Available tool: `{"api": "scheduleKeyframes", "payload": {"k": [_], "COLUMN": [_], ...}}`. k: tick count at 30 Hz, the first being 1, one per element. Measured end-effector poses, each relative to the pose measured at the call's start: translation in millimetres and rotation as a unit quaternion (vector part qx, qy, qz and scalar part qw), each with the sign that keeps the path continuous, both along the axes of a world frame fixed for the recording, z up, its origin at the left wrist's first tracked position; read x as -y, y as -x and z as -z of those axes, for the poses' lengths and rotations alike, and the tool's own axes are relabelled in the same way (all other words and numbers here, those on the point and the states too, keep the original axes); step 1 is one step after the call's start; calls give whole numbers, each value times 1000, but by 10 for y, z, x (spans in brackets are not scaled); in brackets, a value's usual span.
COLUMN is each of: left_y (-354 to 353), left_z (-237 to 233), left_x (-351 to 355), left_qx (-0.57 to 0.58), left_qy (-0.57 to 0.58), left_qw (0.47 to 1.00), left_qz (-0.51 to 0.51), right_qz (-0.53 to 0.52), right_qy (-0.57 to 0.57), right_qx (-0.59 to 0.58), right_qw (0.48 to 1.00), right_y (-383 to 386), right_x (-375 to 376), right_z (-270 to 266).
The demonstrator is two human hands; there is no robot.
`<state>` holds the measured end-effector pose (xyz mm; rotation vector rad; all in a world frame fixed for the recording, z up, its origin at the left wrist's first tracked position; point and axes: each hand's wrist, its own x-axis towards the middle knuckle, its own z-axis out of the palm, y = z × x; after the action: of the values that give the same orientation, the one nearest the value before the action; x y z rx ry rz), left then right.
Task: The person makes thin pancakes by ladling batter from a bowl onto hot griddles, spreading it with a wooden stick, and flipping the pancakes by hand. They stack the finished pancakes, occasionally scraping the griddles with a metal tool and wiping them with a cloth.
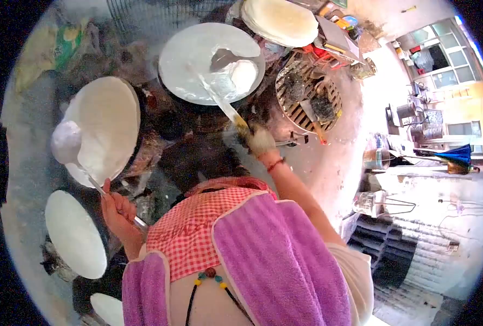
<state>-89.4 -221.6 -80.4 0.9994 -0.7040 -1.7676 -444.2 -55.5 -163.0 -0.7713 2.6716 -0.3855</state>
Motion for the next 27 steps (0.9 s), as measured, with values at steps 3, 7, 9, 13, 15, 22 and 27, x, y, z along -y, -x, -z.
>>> {"api": "scheduleKeyframes", "payload": {"k": [3, 7, 9, 13, 15, 22, 27], "left_y": [136, 568, 1034, 1655, 1775, 2169, 2301], "left_z": [65, 30, -66, -271, -310, -397, -573], "left_x": [-136, -423, -765, -1089, -1241, -1222, -1163], "left_qx": [-6, 52, 75, 92, 96, 27, 54], "left_qy": [5, 12, 23, 15, 16, 23, 38], "left_qw": [1000, 998, 994, 988, 989, 997, 992], "left_qz": [6, -38, -72, -122, -109, -73, -105], "right_qz": [44, 59, -26, -165, -174, -202, -26], "right_qy": [194, 90, 50, 46, 53, -30, 334], "right_qx": [147, 158, 160, 47, 83, 281, 472], "right_qw": [969, 982, 985, 984, 980, 938, 815], "right_y": [742, 1494, 1899, 1939, 2344, 2511, 2636], "right_x": [-767, -496, -301, -484, -605, 604, -283], "right_z": [1279, 504, 691, 465, 752, 295, 4]}}
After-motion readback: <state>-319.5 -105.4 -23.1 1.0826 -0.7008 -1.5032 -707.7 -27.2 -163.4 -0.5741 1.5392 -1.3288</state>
